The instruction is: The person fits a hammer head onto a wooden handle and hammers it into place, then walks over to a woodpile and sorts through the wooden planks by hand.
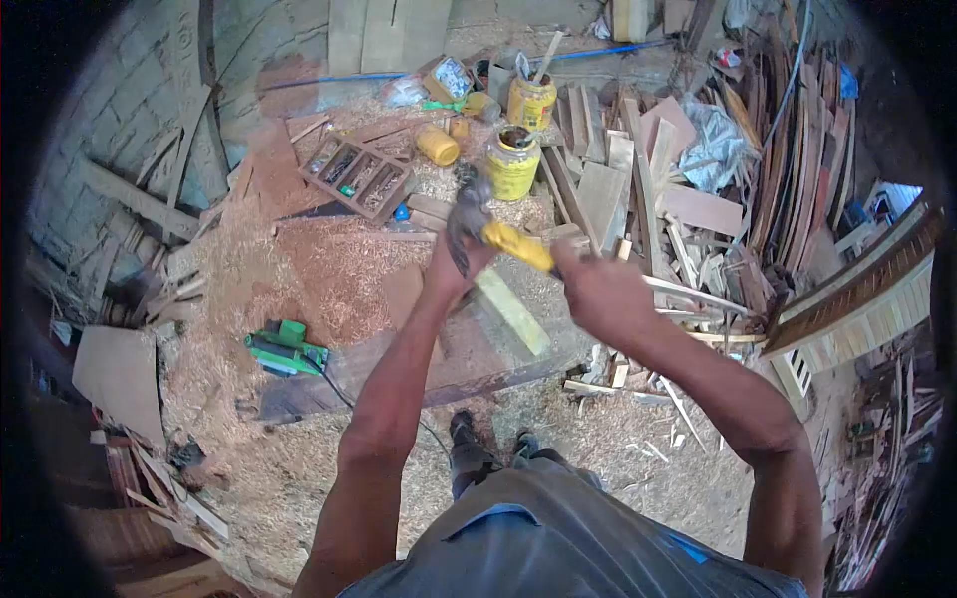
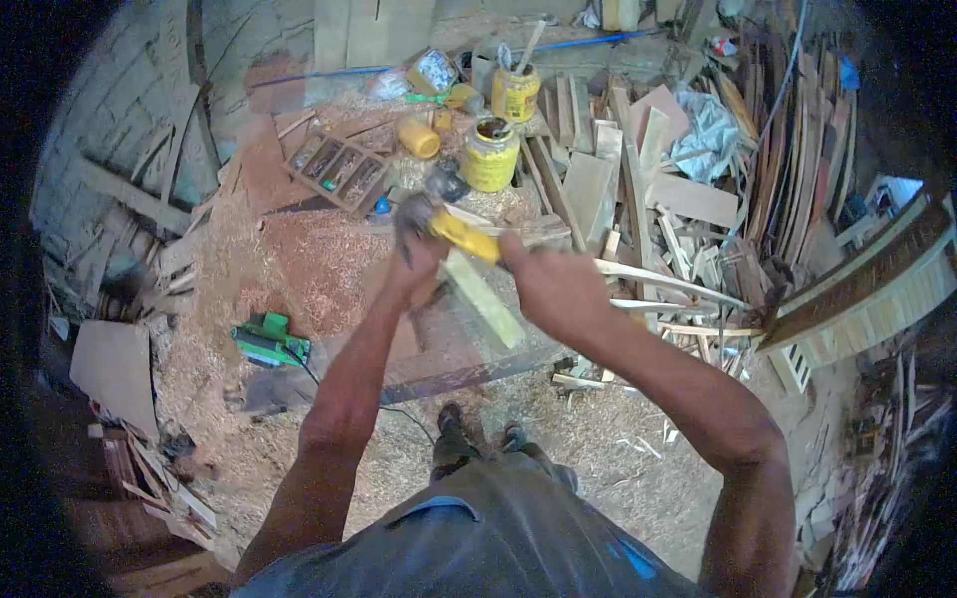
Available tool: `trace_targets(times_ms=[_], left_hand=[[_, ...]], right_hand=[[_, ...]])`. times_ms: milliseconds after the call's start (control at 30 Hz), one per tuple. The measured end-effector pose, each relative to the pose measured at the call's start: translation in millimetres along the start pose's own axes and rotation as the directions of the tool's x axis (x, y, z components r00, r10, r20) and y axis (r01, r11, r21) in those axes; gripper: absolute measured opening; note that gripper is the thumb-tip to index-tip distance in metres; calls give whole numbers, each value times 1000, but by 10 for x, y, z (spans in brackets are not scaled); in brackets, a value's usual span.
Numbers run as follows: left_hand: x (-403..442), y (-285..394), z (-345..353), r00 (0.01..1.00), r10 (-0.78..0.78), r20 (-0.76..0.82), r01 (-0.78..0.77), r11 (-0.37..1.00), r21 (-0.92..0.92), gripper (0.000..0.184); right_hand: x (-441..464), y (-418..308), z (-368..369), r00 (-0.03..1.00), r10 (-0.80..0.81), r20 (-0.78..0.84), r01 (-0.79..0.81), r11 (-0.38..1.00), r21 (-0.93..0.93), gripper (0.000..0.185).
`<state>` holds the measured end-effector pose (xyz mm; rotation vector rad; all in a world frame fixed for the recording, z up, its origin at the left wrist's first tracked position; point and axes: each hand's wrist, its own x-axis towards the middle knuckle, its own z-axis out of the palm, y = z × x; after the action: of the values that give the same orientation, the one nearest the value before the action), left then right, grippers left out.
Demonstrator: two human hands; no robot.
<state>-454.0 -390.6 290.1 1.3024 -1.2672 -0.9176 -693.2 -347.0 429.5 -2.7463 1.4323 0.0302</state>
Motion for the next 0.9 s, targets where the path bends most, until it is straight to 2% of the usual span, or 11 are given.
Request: trace_targets(times_ms=[67, 100, 200, 267, 467, 567, 600, 700, 833, 867, 900], left_hand=[[-113, 199, 325, 879, 419, -228, -420, 906, 47, 24], [-60, -85, 279, 951, 302, -60, -291, 946, 142, 24], [98, -164, -20, 977, 183, 110, -203, 956, 214, 21], [98, -419, -418, 967, 252, -26, -251, 967, 49, 15], [226, 194, -1080, 988, -21, -150, -46, 902, -429, 21], [253, 180, -1339, 981, -49, -190, -44, 888, -457, 16], [276, 181, -1433, 978, -36, -206, -65, 882, -466, 17], [271, 128, -1820, 961, -40, -273, -107, 858, -503, 17], [256, -12, -2283, 945, -92, -312, -128, 778, -616, 16], [238, -32, -2390, 947, -90, -307, -137, 753, -643, 17], [208, -40, -2455, 950, -90, -298, -141, 729, -670, 18]], right_hand=[[-68, 149, 226, 996, 90, -1, -89, 990, 108, 23], [-145, 287, 363, 946, -56, -318, 80, 995, 63, 26], [-225, 427, 752, 889, 262, -375, -89, 903, 421, 30], [-274, 603, 1102, 854, 426, -299, -228, 823, 520, 31], [89, 955, 2718, 738, 673, -49, -548, 640, 539, 29], [365, 820, 3405, 704, 710, -16, -578, 587, 567, 32], [439, 745, 3411, 693, 704, 155, -653, 523, 548, 39], [625, 490, 3574, 615, 786, 67, -705, 510, 493, 49], [614, 590, 3597, 725, 689, 26, -653, 674, 344, 72], [573, 697, 3423, 750, 612, 250, -590, 450, 670, 75], [623, 697, 3449, 735, 632, 246, -602, 442, 665, 73]])
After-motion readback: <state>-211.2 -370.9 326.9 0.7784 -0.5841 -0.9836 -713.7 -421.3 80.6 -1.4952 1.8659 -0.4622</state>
